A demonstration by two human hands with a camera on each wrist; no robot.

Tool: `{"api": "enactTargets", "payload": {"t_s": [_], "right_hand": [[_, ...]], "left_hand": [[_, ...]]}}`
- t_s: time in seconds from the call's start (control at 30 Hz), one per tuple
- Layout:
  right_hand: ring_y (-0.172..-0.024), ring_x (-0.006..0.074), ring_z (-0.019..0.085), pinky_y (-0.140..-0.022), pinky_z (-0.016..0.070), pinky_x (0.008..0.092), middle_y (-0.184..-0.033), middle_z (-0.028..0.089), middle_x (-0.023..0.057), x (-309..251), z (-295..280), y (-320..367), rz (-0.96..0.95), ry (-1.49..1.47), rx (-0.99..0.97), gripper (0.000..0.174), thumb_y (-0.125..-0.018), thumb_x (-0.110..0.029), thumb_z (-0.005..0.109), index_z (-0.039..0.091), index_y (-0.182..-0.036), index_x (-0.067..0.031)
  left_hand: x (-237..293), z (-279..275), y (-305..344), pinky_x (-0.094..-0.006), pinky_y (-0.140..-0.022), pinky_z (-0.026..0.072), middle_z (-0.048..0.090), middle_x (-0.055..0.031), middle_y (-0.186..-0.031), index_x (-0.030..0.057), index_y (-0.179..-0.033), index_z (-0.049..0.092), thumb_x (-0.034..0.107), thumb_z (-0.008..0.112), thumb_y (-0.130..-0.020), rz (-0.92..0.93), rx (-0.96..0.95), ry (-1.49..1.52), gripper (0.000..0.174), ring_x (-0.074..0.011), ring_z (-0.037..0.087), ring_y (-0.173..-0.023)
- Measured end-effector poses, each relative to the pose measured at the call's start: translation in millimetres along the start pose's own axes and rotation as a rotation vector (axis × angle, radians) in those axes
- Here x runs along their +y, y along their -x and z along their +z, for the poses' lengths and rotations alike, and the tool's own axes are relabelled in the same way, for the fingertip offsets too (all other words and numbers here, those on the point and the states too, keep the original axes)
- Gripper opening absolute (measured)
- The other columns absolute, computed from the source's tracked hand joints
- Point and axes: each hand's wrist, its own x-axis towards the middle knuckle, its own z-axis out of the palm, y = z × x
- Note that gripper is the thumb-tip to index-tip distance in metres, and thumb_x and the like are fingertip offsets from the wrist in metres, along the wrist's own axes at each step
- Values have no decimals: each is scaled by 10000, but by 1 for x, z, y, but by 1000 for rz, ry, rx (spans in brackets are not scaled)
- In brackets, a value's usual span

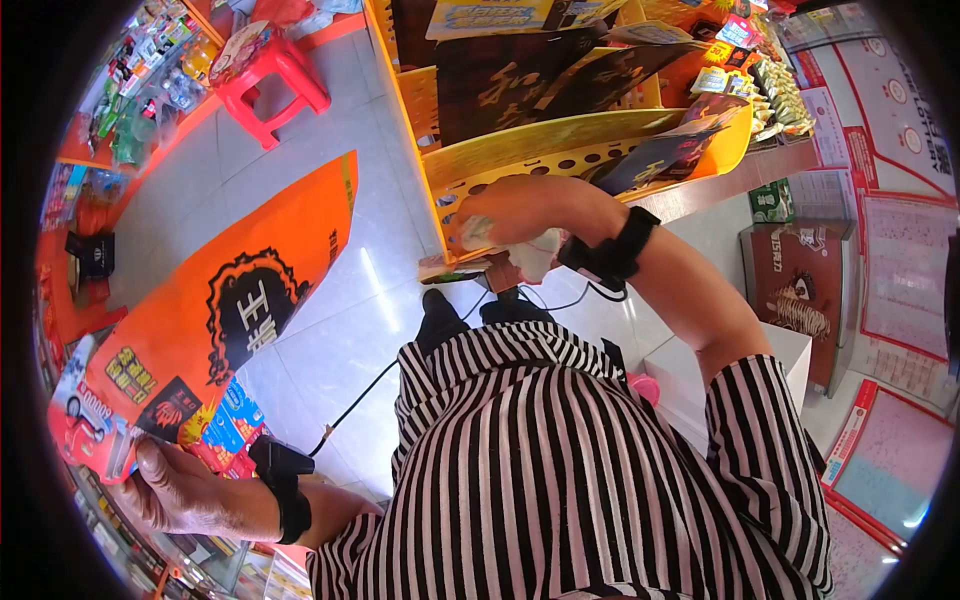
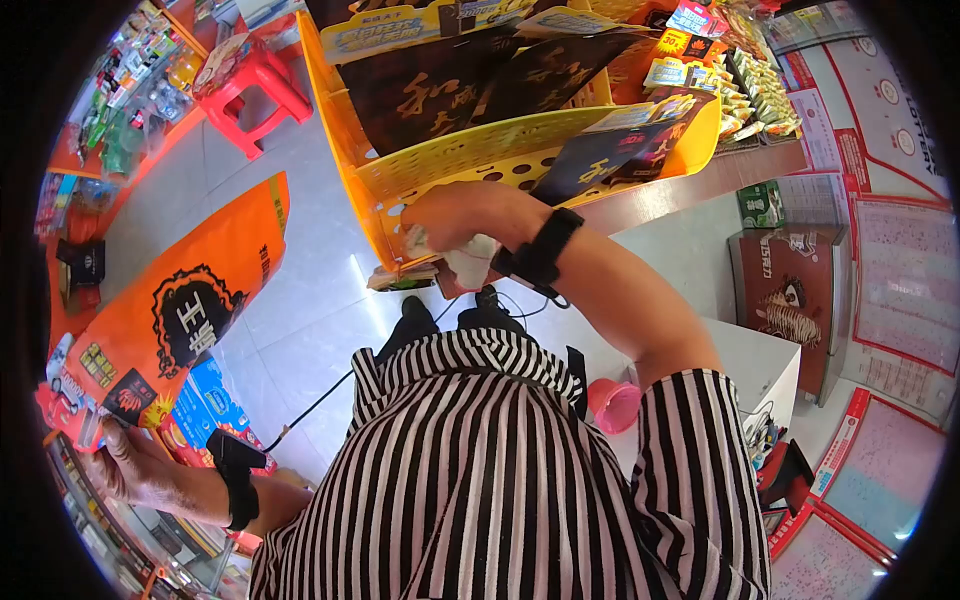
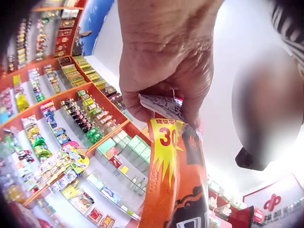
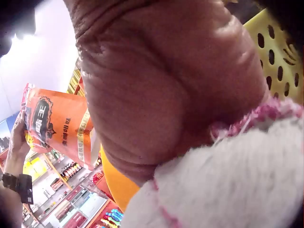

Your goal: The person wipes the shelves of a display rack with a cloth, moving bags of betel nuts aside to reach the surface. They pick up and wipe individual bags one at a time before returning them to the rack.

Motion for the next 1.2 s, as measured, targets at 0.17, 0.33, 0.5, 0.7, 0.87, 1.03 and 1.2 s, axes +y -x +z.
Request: {"api": "enactTargets", "payload": {"t_s": [0.17, 0.33, 0.5, 0.7, 0.87, 1.03, 1.2], "right_hand": [[-996, 348, 593, -854, 472, 406, -1140, 585, 167, -44, -28, 33, 119, 230, 142, 353, -747, -2, 562, 632, -1075, -110], [-967, 340, 603, -833, 486, 405, -1123, 577, 137, -67, -33, 53, -64, 471, 465, 309, -771, -6, 563, 640, -1045, -126], [-967, 339, 604, -825, 486, 413, -1111, 585, 130, -47, -12, 34, -41, 467, 341, 276, -780, -34, 566, 638, -1035, -110], [-968, 303, 607, -811, 482, 391, -1039, 605, 126, -3, 9, -16, -164, 243, 328, 198, -784, -70, 565, 660, -951, -117], [-969, 316, 604, -808, 489, 399, -1030, 623, 139, -14, 11, -33, 71, 114, 216, 181, -785, -153, 578, 645, -915, -45], [-917, 318, 622, -791, 498, 400, -971, 634, 157, -9, 14, -17, 82, 170, 315, 228, -846, -186, 535, 627, -979, -25], [-905, 324, 624, -794, 494, 386, -979, 635, 165, 9, 15, -5, -13, 392, 344, 279, -908, -233, 490, 622, -1039, -25]], "left_hand": [[-7, -1, -6, -303, -814, 505, 659, -157, -1024, -58, -1031, 652, 50, 710, -791, 28, 27, 8, 270, -202, 605, -933], [-4, 3, -3, -327, -857, 493, 660, -147, -1048, -44, -1052, 651, 12, 721, -764, 21, -44, 101, 302, -211, 610, -966], [-8, 0, -1, -321, -863, 484, 659, -144, -1052, -42, -1049, 647, -2, 715, -766, -2, -21, 121, 293, -201, 611, -959], [-11, -3, 1, -314, -871, 471, 659, -136, -1051, -37, -1049, 645, 9, 724, -763, -20, -74, 161, 300, -199, 608, -950], [-9, 8, 6, -314, -881, 466, 658, -134, -1054, -29, -1046, 649, 14, 726, -763, -16, -144, 209, 297, -198, 605, -960], [-13, 9, 7, -320, -893, 466, 655, -135, -1064, -24, -1046, 652, 20, 734, -758, -50, -113, 218, 303, -203, 609, -963], [-12, 8, 5, -334, -860, 492, 662, -142, -1022, -29, -1008, 654, 73, 769, -726, -4, -84, 193, 321, -211, 617, -934]]}}
